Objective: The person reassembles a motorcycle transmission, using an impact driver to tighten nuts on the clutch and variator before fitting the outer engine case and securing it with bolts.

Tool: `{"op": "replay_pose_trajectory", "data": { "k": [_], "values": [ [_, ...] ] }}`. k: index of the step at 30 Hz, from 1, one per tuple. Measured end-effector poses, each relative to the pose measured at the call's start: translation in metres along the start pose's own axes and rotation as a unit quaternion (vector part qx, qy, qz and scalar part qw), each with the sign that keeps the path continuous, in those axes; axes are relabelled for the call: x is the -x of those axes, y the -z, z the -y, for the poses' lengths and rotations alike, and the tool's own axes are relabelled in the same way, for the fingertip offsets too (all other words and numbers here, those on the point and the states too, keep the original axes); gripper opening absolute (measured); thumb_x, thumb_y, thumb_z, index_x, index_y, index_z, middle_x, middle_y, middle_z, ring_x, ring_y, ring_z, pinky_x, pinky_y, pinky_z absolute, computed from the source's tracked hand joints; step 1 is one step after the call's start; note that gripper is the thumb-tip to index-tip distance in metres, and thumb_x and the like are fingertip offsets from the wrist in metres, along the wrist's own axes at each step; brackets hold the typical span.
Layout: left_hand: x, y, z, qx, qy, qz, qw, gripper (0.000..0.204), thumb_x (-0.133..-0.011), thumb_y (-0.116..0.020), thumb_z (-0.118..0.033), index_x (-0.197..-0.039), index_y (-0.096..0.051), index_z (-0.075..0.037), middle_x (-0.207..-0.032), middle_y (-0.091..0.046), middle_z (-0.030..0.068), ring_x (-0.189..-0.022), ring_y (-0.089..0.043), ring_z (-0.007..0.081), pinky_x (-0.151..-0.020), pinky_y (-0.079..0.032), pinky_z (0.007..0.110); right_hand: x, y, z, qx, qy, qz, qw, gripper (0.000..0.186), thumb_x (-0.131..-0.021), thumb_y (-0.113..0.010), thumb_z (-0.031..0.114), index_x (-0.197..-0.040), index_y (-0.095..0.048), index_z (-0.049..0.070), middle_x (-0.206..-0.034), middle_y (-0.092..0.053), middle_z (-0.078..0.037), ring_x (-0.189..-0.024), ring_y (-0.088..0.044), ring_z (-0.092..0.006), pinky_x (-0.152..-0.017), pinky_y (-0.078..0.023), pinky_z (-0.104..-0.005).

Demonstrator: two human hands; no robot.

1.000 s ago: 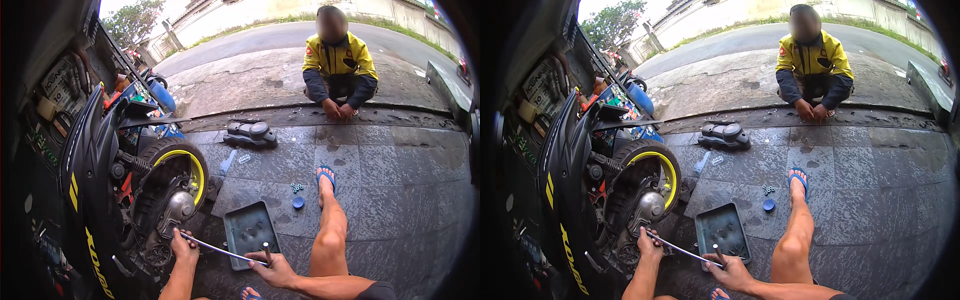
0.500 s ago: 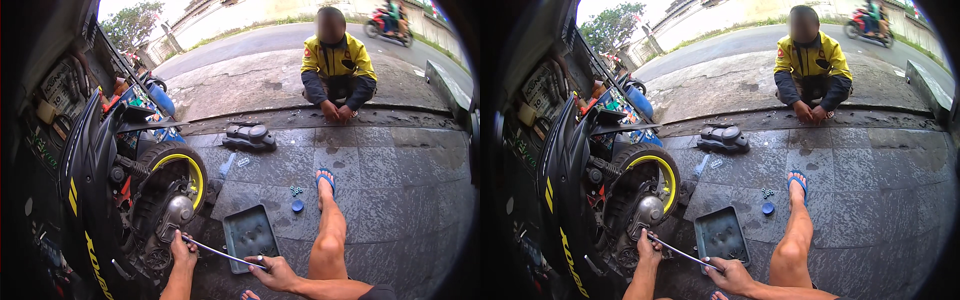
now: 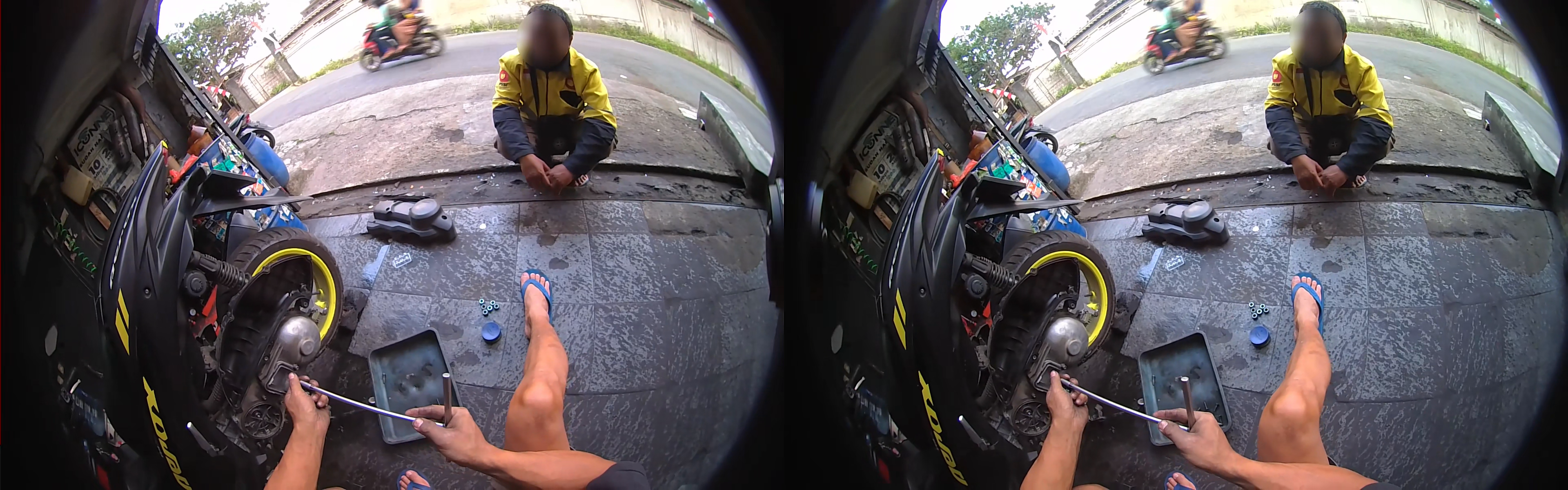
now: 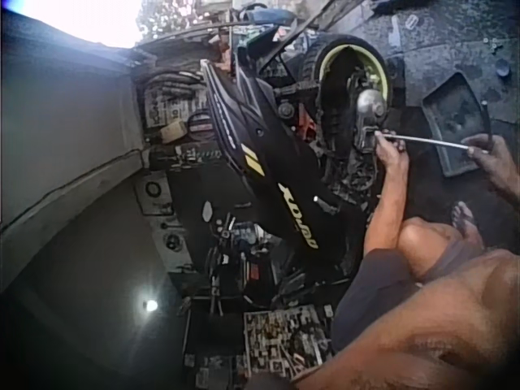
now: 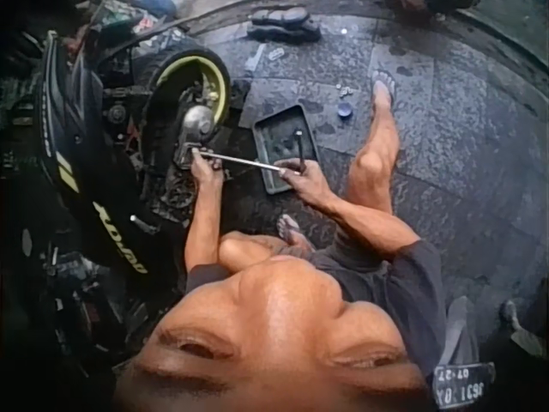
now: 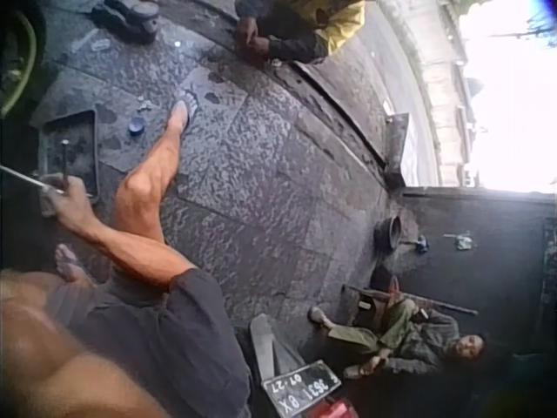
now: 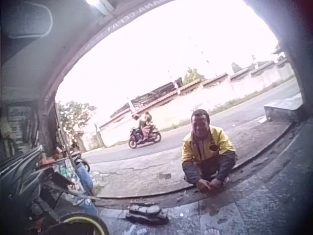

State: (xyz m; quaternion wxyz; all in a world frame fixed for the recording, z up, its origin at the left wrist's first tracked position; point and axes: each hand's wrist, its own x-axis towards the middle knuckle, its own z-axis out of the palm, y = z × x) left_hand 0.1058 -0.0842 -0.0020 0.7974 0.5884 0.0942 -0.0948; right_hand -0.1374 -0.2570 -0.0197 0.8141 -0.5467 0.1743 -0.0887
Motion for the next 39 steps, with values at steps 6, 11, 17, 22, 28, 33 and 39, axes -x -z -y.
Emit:
{"op": "replay_pose_trajectory", "data": {
  "k": [6,11,17,22,28,33,39],
  "values": [
    [-0.007,-0.003,0.006,-0.012,0.043,-0.008,0.999,0.028,-0.098,-0.052,-0.036,-0.087,-0.051,-0.010,-0.070,-0.049,0.0030,-0.048,-0.039,0.0094,-0.041,-0.031,0.023,-0.001,0.000,-0.003,0.050,0.021,-0.014,0.998,0.029,-0.093,-0.063,0.022,-0.111,-0.068,-0.001,-0.086,-0.069,-0.007,-0.081,-0.059,-0.0103,-0.074,-0.048,-0.0293],
    [-0.011,-0.015,0.002,0.018,0.042,-0.036,0.998,0.025,-0.097,-0.055,-0.035,-0.088,-0.051,-0.012,-0.070,-0.051,0.0015,-0.048,-0.039,0.0076,-0.041,-0.032,0.022,-0.002,-0.005,-0.008,0.059,0.083,-0.023,0.994,0.031,-0.092,-0.063,0.021,-0.115,-0.066,0.000,-0.071,-0.063,-0.004,-0.066,-0.052,-0.0069,-0.060,-0.045,-0.0274],
    [-0.025,-0.028,-0.005,0.092,0.045,-0.044,0.994,0.027,-0.091,-0.065,-0.035,-0.083,-0.051,-0.013,-0.066,-0.052,0.0007,-0.043,-0.037,0.0069,-0.039,-0.031,0.020,-0.018,-0.008,-0.006,0.046,0.056,0.035,0.997,0.033,-0.094,-0.061,0.022,-0.117,-0.064,-0.001,-0.088,-0.067,-0.005,-0.083,-0.056,-0.0098,-0.075,-0.047,-0.0282],
    [-0.050,-0.027,0.015,0.050,0.012,-0.086,0.995,0.035,-0.089,-0.067,-0.036,-0.100,-0.053,-0.006,-0.079,-0.053,0.0073,-0.052,-0.044,0.0110,-0.042,-0.033,0.025,-0.030,-0.007,-0.017,0.124,0.014,0.074,0.989,0.034,-0.094,-0.060,0.021,-0.118,-0.062,-0.003,-0.087,-0.066,-0.005,-0.081,-0.056,-0.0109,-0.074,-0.047,-0.0285],
    [-0.048,-0.026,0.044,-0.039,-0.025,-0.043,0.998,0.018,-0.091,-0.064,-0.021,-0.096,-0.051,-0.009,-0.078,-0.058,0.0055,-0.050,-0.042,0.0078,-0.039,-0.032,0.023,-0.041,-0.007,-0.017,0.170,0.063,0.030,0.983,0.032,-0.091,-0.062,0.018,-0.112,-0.061,-0.007,-0.065,-0.062,-0.012,-0.059,-0.056,-0.0124,-0.057,-0.046,-0.0309],
    [-0.045,-0.037,0.039,-0.062,-0.038,-0.025,0.997,0.022,-0.089,-0.067,-0.015,-0.099,-0.049,-0.008,-0.078,-0.058,0.0046,-0.044,-0.040,0.0051,-0.036,-0.031,0.022,-0.060,-0.005,-0.003,0.230,0.078,0.045,0.969,0.030,-0.091,-0.060,0.016,-0.112,-0.062,-0.005,-0.073,-0.064,-0.019,-0.066,-0.061,-0.0196,-0.062,-0.049,-0.0337],
    [-0.079,-0.050,0.030,-0.066,-0.060,0.033,0.996,0.016,-0.090,-0.061,-0.014,-0.101,-0.051,-0.010,-0.078,-0.056,0.0022,-0.046,-0.037,0.0050,-0.038,-0.028,0.021,-0.099,-0.015,0.002,0.218,0.108,0.043,0.969,0.029,-0.090,-0.059,0.016,-0.110,-0.061,-0.005,-0.078,-0.065,-0.024,-0.074,-0.068,-0.0267,-0.068,-0.051,-0.0378]
  ]
}}
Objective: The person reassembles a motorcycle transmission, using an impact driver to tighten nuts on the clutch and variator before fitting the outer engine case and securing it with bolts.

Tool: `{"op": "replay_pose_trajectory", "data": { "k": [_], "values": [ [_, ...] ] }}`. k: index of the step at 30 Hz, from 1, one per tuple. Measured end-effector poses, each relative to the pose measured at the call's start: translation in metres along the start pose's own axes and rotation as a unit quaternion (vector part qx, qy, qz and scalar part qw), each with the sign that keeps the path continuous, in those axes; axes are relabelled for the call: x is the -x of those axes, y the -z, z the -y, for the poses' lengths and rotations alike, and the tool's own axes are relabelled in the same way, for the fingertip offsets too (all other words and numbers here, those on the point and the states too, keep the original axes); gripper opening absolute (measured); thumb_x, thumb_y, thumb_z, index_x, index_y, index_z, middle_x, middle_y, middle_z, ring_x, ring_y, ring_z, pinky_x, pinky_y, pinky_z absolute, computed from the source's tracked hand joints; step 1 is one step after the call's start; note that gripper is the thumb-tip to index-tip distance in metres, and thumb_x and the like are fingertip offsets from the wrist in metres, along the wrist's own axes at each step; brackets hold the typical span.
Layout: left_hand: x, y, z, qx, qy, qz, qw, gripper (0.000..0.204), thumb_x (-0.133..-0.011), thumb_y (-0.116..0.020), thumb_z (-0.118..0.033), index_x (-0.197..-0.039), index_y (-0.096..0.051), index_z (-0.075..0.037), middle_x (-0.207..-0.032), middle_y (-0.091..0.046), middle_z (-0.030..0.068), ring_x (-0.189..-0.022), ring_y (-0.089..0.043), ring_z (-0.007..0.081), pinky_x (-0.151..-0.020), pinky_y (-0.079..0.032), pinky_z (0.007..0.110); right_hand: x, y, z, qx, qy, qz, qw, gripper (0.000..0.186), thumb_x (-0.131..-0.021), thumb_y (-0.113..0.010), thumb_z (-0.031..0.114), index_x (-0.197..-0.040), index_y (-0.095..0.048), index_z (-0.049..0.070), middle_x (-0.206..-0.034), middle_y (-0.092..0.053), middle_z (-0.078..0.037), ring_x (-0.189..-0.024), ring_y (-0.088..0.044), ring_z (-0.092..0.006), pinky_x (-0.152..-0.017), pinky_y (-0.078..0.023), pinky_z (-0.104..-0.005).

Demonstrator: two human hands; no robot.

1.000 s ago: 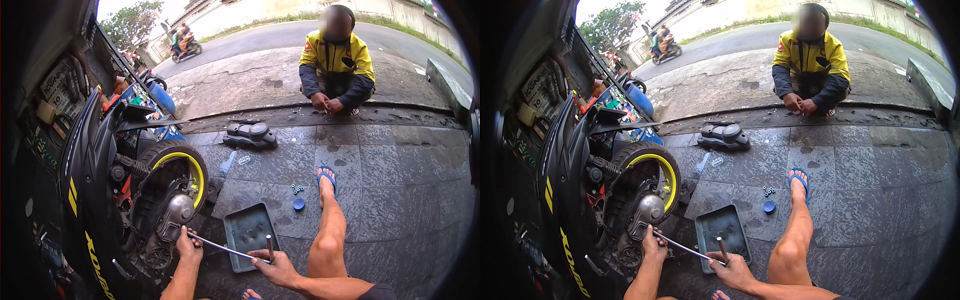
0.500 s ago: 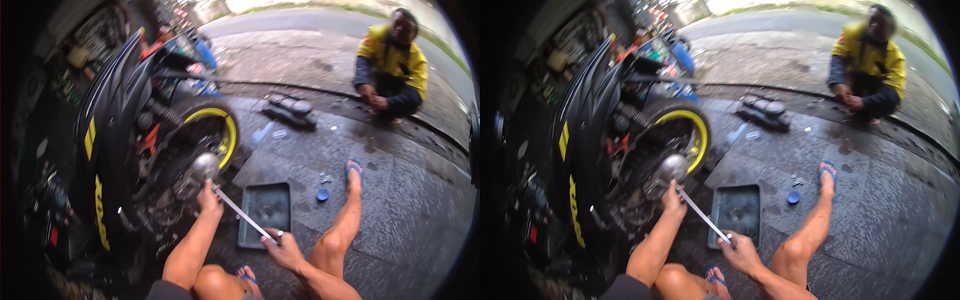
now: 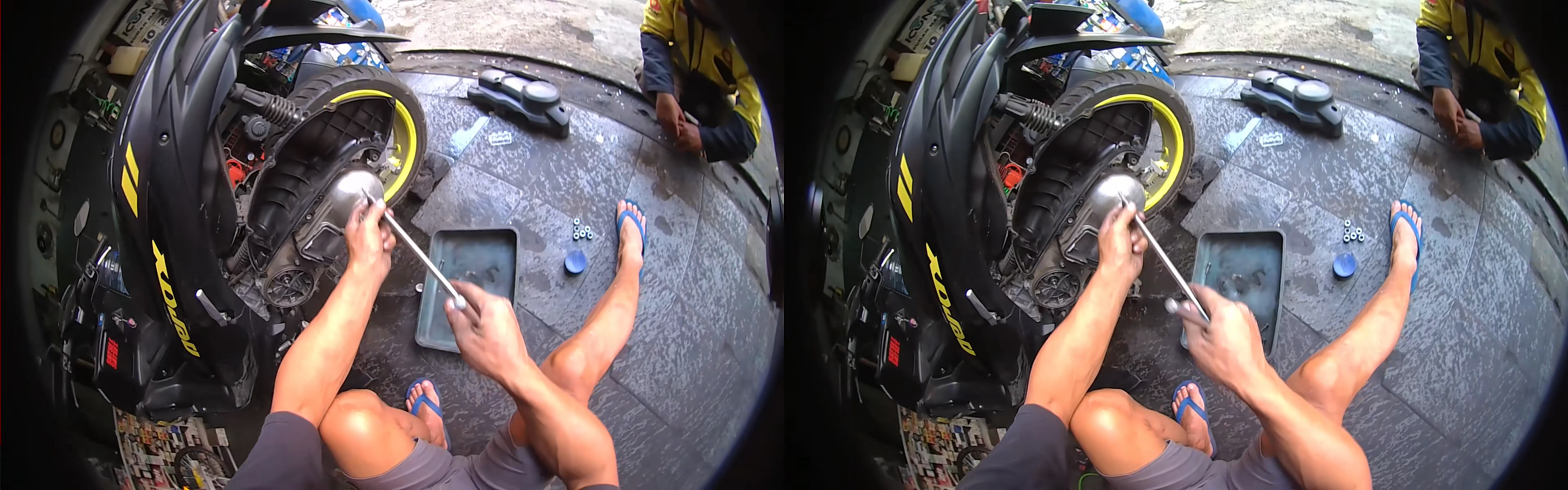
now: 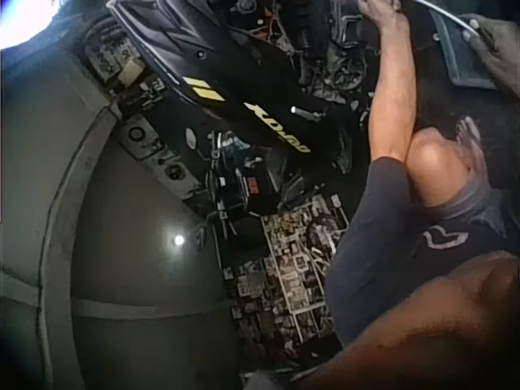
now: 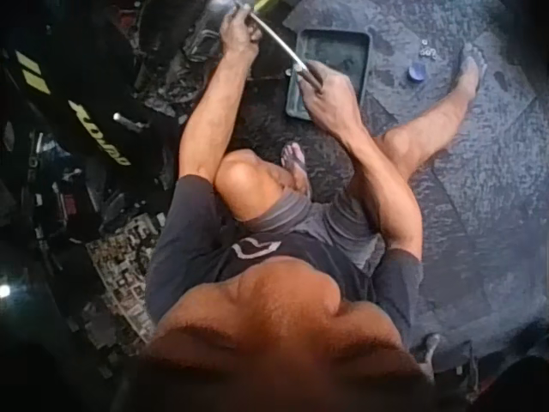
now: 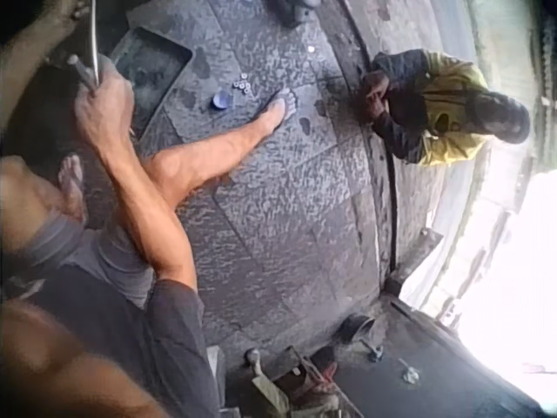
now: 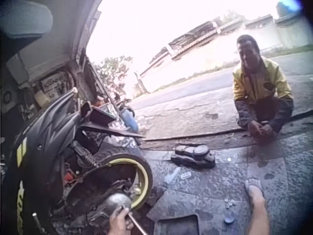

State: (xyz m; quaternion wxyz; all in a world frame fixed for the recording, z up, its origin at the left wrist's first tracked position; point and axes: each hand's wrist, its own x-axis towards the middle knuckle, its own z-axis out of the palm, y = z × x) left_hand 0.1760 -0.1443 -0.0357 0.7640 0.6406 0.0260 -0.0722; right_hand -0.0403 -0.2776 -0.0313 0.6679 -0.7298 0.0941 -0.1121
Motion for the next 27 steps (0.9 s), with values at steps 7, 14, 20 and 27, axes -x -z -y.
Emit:
{"op": "replay_pose_trajectory", "data": {
  "k": [7,14,20,27],
  "values": [
    [-0.068,-0.011,0.002,0.081,-0.001,0.003,0.997,0.011,-0.089,-0.060,-0.012,-0.094,-0.050,-0.010,-0.073,-0.053,0.0024,-0.044,-0.036,0.0079,-0.036,-0.027,0.022,-0.070,-0.004,0.002,0.041,0.022,-0.005,0.999,0.023,-0.082,-0.056,0.014,-0.100,-0.067,0.003,-0.081,-0.064,-0.027,-0.082,-0.063,-0.0440,-0.076,-0.050,-0.0506],
    [-0.087,-0.006,0.013,0.094,-0.017,0.008,0.995,0.015,-0.093,-0.055,-0.019,-0.084,-0.050,-0.009,-0.068,-0.048,0.0006,-0.045,-0.035,0.0061,-0.037,-0.026,0.022,-0.088,-0.009,-0.011,0.054,0.032,0.004,0.998,0.025,-0.091,-0.057,0.018,-0.104,-0.064,-0.002,-0.068,-0.059,-0.021,-0.064,-0.061,-0.0224,-0.064,-0.047,-0.0381],
    [-0.091,-0.002,0.006,0.126,-0.019,0.040,0.991,0.007,-0.093,-0.057,-0.015,-0.094,-0.050,-0.012,-0.072,-0.054,0.0019,-0.046,-0.037,0.0065,-0.038,-0.027,0.021,-0.092,-0.016,-0.015,0.040,0.045,-0.003,0.998,0.025,-0.093,-0.056,0.017,-0.106,-0.064,-0.002,-0.068,-0.059,-0.018,-0.062,-0.059,-0.0207,-0.064,-0.047,-0.0366],
    [-0.088,0.000,0.001,0.099,-0.010,0.034,0.995,0.013,-0.092,-0.060,-0.013,-0.102,-0.051,-0.012,-0.079,-0.056,0.0047,-0.050,-0.040,0.0066,-0.040,-0.029,0.021,-0.091,-0.014,-0.013,-0.029,-0.047,0.033,0.998,0.030,-0.095,-0.053,0.019,-0.112,-0.063,-0.005,-0.076,-0.062,-0.010,-0.075,-0.055,-0.0128,-0.073,-0.046,-0.0335]
  ]
}}
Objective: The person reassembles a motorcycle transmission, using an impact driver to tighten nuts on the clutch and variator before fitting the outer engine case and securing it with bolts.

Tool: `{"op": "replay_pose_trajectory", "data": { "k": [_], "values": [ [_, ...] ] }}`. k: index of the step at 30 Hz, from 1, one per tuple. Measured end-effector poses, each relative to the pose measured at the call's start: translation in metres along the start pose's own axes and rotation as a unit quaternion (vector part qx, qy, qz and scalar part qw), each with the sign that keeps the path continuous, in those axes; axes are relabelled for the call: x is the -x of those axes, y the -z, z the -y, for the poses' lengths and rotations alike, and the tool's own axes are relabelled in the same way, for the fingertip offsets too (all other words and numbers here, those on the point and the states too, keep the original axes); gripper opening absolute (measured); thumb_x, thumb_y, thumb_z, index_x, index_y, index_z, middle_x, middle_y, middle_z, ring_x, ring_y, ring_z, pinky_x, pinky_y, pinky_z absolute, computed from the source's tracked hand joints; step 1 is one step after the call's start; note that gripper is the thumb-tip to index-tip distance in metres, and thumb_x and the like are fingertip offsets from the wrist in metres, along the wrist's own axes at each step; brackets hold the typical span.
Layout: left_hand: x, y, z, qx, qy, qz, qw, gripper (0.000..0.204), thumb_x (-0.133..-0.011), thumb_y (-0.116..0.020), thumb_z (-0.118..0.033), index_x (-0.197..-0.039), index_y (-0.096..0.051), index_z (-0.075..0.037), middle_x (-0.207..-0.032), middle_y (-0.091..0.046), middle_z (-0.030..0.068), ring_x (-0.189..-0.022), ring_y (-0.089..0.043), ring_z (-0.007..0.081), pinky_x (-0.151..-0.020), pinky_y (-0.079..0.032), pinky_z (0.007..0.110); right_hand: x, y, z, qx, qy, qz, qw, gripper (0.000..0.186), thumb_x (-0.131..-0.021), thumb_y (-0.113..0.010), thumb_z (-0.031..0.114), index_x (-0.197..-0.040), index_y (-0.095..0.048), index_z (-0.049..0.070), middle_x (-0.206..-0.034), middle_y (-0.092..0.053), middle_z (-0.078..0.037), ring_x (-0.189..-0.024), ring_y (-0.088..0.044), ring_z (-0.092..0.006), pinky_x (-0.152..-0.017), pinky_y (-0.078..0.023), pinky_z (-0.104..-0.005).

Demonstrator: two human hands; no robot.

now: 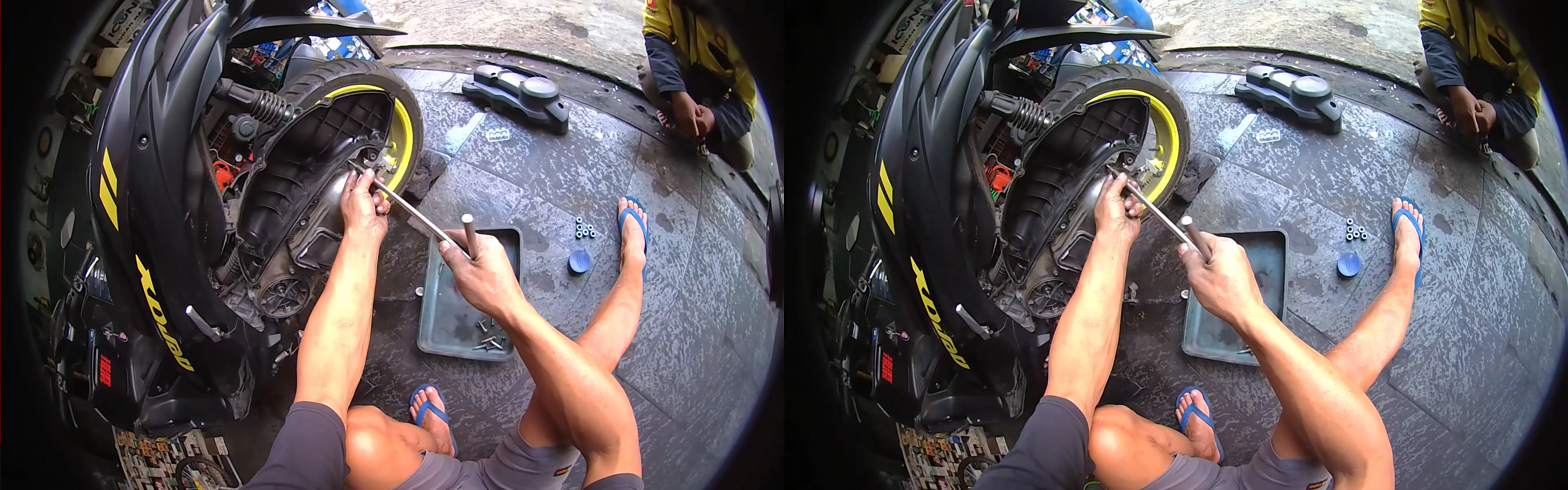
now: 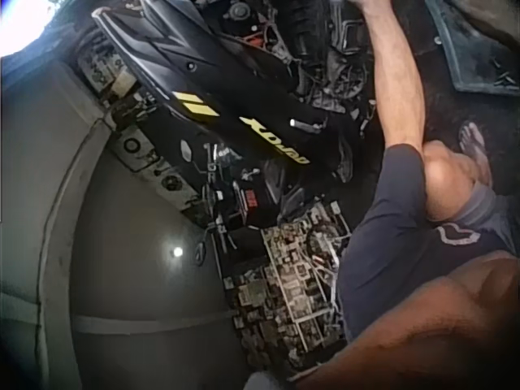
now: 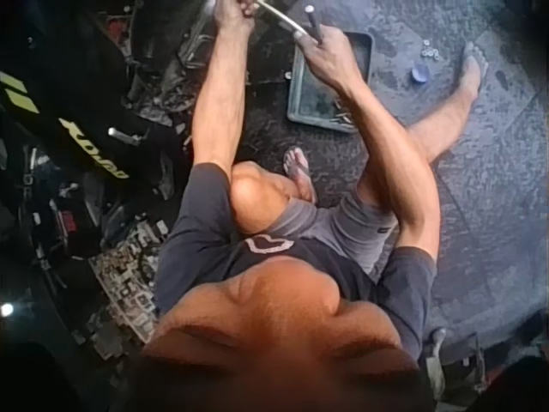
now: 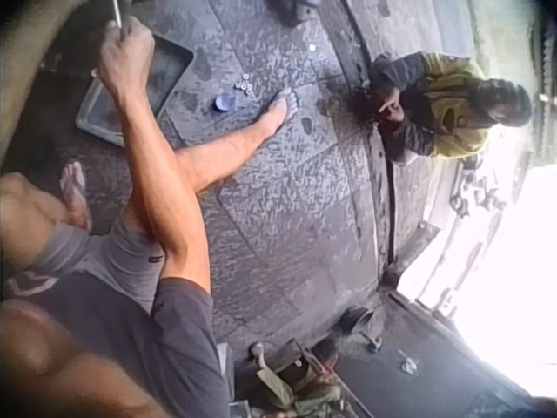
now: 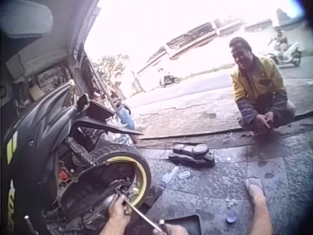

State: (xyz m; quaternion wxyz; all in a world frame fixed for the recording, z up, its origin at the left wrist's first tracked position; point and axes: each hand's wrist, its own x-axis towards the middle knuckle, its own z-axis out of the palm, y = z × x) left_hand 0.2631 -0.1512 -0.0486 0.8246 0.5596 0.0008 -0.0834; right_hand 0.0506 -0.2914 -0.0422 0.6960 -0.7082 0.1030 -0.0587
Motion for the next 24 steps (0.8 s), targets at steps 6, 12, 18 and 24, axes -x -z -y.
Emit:
{"op": "replay_pose_trajectory", "data": {
  "k": [6,12,18,24],
  "values": [
    [-0.002,0.000,0.000,-0.007,0.006,-0.026,1.000,0.017,-0.092,-0.059,-0.013,-0.106,-0.050,-0.011,-0.077,-0.057,0.0042,-0.048,-0.040,0.0070,-0.039,-0.029,0.021,-0.003,-0.006,-0.008,0.010,0.064,-0.063,0.996,0.026,-0.093,-0.056,0.021,-0.083,-0.059,-0.002,-0.058,-0.048,-0.009,-0.058,-0.046,-0.0151,-0.059,-0.041,-0.0375],
    [-0.001,-0.003,0.001,0.000,0.003,-0.010,1.000,0.012,-0.091,-0.060,-0.013,-0.100,-0.052,-0.011,-0.077,-0.057,0.0042,-0.050,-0.041,0.0072,-0.041,-0.030,0.021,-0.002,-0.004,-0.006,0.041,0.090,-0.076,0.992,0.021,-0.091,-0.058,0.021,-0.093,-0.066,0.001,-0.070,-0.061,-0.021,-0.069,-0.063,-0.0337,-0.065,-0.047,-0.0442],
    [-0.004,0.001,0.002,0.031,-0.010,-0.018,0.999,0.012,-0.092,-0.057,-0.012,-0.102,-0.050,-0.010,-0.077,-0.058,0.0058,-0.050,-0.040,0.0070,-0.041,-0.031,0.022,0.003,-0.001,0.006,0.190,0.107,-0.053,0.974,0.021,-0.091,-0.058,0.021,-0.104,-0.065,0.006,-0.076,-0.065,-0.023,-0.077,-0.064,-0.0431,-0.068,-0.049,-0.0517],
    [0.000,-0.002,0.002,-0.003,-0.018,-0.040,0.999,0.014,-0.097,-0.050,-0.022,-0.095,-0.052,-0.008,-0.077,-0.057,0.0058,-0.050,-0.039,0.0080,-0.041,-0.031,0.022,-0.007,-0.005,0.013,0.252,0.139,-0.054,0.956,0.022,-0.091,-0.057,0.021,-0.103,-0.063,0.004,-0.075,-0.065,-0.024,-0.075,-0.064,-0.0431,-0.069,-0.050,-0.0511]
  ]
}}
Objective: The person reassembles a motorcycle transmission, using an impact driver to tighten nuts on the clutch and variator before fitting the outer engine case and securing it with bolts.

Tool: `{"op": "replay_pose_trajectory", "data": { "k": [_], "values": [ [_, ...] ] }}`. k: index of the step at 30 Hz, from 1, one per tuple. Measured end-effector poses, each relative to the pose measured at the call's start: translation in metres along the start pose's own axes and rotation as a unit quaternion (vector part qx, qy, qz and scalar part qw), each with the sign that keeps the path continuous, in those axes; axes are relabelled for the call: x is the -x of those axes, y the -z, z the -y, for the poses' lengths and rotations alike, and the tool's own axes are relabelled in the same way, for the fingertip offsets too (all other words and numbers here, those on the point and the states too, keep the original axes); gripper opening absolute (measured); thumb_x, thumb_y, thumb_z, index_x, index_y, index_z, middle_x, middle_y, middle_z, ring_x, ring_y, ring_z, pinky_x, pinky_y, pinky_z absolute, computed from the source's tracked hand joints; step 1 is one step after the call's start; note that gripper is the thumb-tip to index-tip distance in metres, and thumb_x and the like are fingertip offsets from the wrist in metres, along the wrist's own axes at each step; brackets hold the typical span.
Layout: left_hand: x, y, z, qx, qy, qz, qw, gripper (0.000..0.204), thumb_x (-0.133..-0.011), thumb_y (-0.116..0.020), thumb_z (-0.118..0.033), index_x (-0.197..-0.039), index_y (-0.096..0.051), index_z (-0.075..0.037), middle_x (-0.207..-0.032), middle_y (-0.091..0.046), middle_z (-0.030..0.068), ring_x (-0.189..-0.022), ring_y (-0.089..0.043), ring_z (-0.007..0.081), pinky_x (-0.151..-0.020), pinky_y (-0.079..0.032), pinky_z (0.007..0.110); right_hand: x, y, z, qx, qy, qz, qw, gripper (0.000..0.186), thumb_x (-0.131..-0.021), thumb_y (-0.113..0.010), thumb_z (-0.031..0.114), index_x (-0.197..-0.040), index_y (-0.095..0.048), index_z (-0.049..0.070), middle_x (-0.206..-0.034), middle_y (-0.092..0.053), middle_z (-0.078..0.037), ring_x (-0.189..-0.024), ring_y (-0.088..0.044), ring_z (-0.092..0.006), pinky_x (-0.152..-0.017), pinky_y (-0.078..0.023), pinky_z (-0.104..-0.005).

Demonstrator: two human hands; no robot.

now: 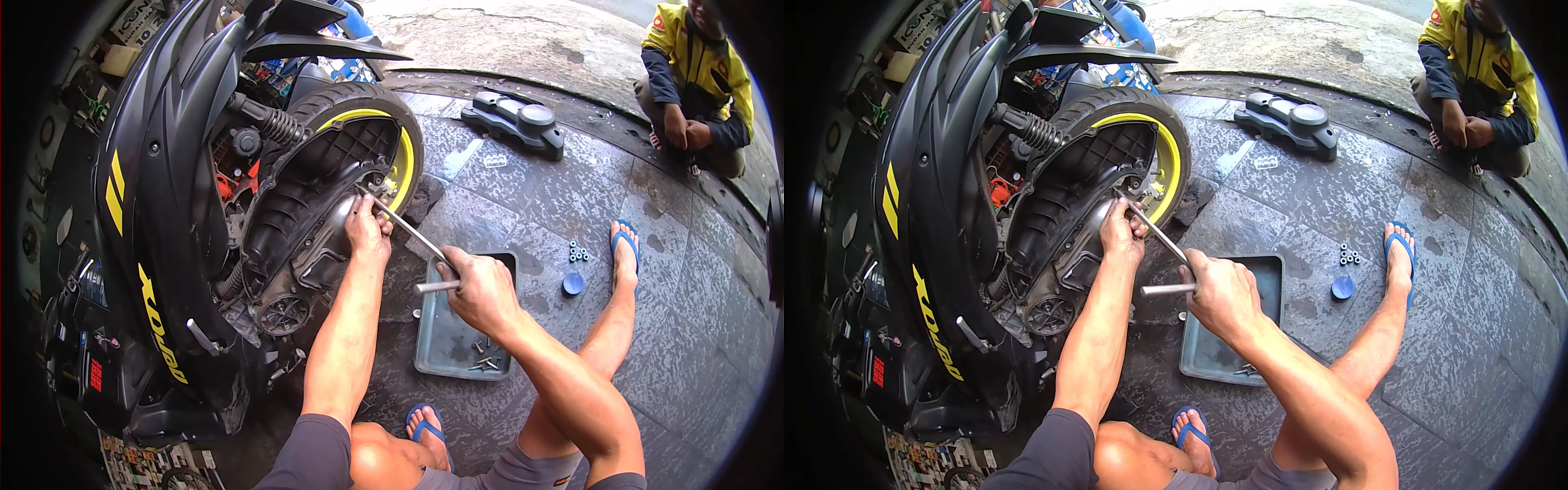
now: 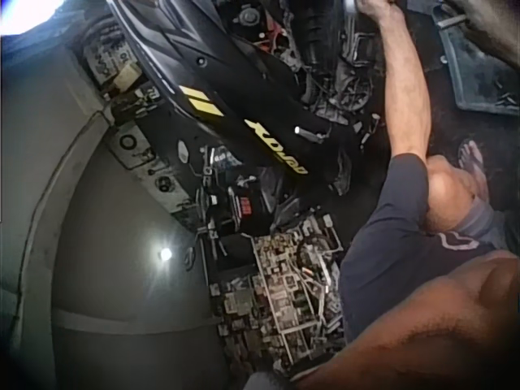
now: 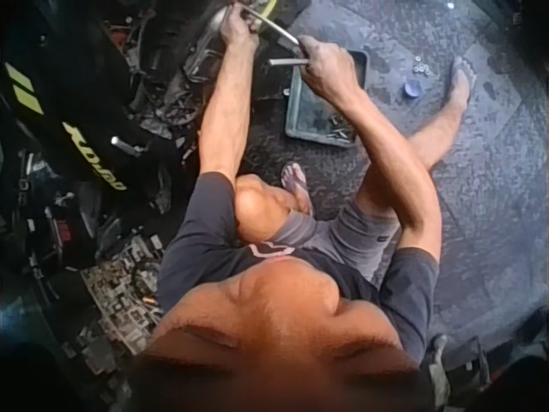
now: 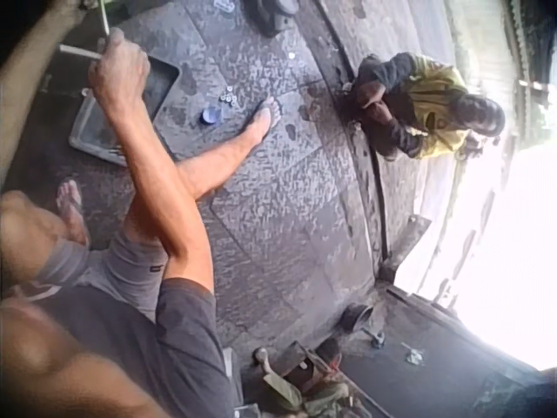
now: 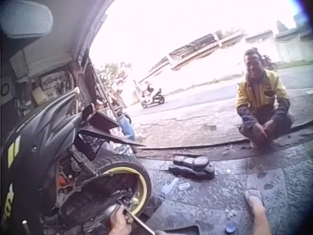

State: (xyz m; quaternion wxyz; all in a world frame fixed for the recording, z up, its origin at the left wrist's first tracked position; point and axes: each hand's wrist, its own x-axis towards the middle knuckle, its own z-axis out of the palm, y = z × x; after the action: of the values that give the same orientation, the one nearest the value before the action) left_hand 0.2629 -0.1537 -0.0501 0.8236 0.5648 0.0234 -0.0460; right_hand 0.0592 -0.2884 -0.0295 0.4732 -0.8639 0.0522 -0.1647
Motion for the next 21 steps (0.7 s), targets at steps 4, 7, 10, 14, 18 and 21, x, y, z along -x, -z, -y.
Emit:
{"op": "replay_pose_trajectory", "data": {
  "k": [4,7,10,14,18,21],
  "values": [
    [0.051,-0.007,0.010,0.007,0.075,0.023,0.997,0.043,-0.100,-0.039,-0.045,-0.092,-0.055,-0.007,-0.062,-0.045,-0.0004,-0.046,-0.038,0.0079,-0.039,-0.031,0.023,-0.013,-0.018,-0.006,-0.181,-0.075,-0.016,0.980,0.019,-0.093,-0.056,0.017,-0.095,-0.062,-0.001,-0.069,-0.063,-0.015,-0.060,-0.062,-0.0293,-0.061,-0.051,-0.0443],
    [0.100,-0.004,0.022,-0.039,0.240,0.210,0.947,0.044,-0.100,-0.042,-0.045,-0.093,-0.059,-0.005,-0.060,-0.053,-0.0004,-0.046,-0.047,0.0065,-0.039,-0.040,0.021,-0.017,-0.025,-0.019,-0.703,-0.321,0.084,0.629,0.024,-0.096,-0.049,0.022,-0.083,-0.056,0.004,-0.063,-0.055,-0.005,-0.050,-0.053,-0.0151,-0.053,-0.056,-0.0317],
    [0.106,-0.014,0.020,-0.010,0.262,0.258,0.930,0.035,-0.098,-0.053,-0.032,-0.073,-0.053,-0.008,-0.052,-0.050,0.0007,-0.035,-0.045,0.0083,-0.031,-0.036,0.019,-0.016,-0.022,-0.022,-0.734,-0.328,0.113,0.583,0.039,-0.100,-0.034,0.034,-0.079,-0.052,0.006,-0.060,-0.053,-0.006,-0.049,-0.052,-0.0186,-0.054,-0.054,-0.0361],
    [0.107,-0.022,0.011,-0.013,0.220,0.203,0.954,0.030,-0.099,-0.052,-0.031,-0.083,-0.058,-0.006,-0.057,-0.043,-0.0018,-0.041,-0.038,0.0069,-0.035,-0.030,0.022,0.004,0.003,-0.010,-0.327,-0.271,0.225,0.877,0.058,-0.091,-0.048,0.058,-0.085,-0.063,0.002,-0.071,-0.064,-0.007,-0.063,-0.061,-0.0189,-0.063,-0.050,-0.0356],
    [0.112,-0.015,0.000,0.041,0.235,0.248,0.939,0.028,-0.099,-0.052,-0.030,-0.090,-0.058,-0.005,-0.059,-0.040,-0.0050,-0.044,-0.034,0.0057,-0.040,-0.029,0.021,0.029,0.030,-0.004,-0.079,0.084,0.191,0.975,0.038,-0.085,-0.064,0.027,-0.117,-0.064,0.008,-0.072,-0.065,-0.015,-0.062,-0.065,-0.0292,-0.059,-0.053,-0.0387],
    [0.113,-0.012,0.000,0.022,0.238,0.232,0.943,0.027,-0.100,-0.051,-0.030,-0.088,-0.057,-0.007,-0.058,-0.040,-0.0053,-0.044,-0.034,0.0045,-0.040,-0.029,0.021,0.028,0.036,-0.014,-0.046,0.114,0.025,0.992,0.052,-0.079,-0.063,0.018,-0.130,-0.056,0.013,-0.077,-0.067,-0.015,-0.067,-0.067,-0.0322,-0.063,-0.054,-0.0428]
  ]
}}
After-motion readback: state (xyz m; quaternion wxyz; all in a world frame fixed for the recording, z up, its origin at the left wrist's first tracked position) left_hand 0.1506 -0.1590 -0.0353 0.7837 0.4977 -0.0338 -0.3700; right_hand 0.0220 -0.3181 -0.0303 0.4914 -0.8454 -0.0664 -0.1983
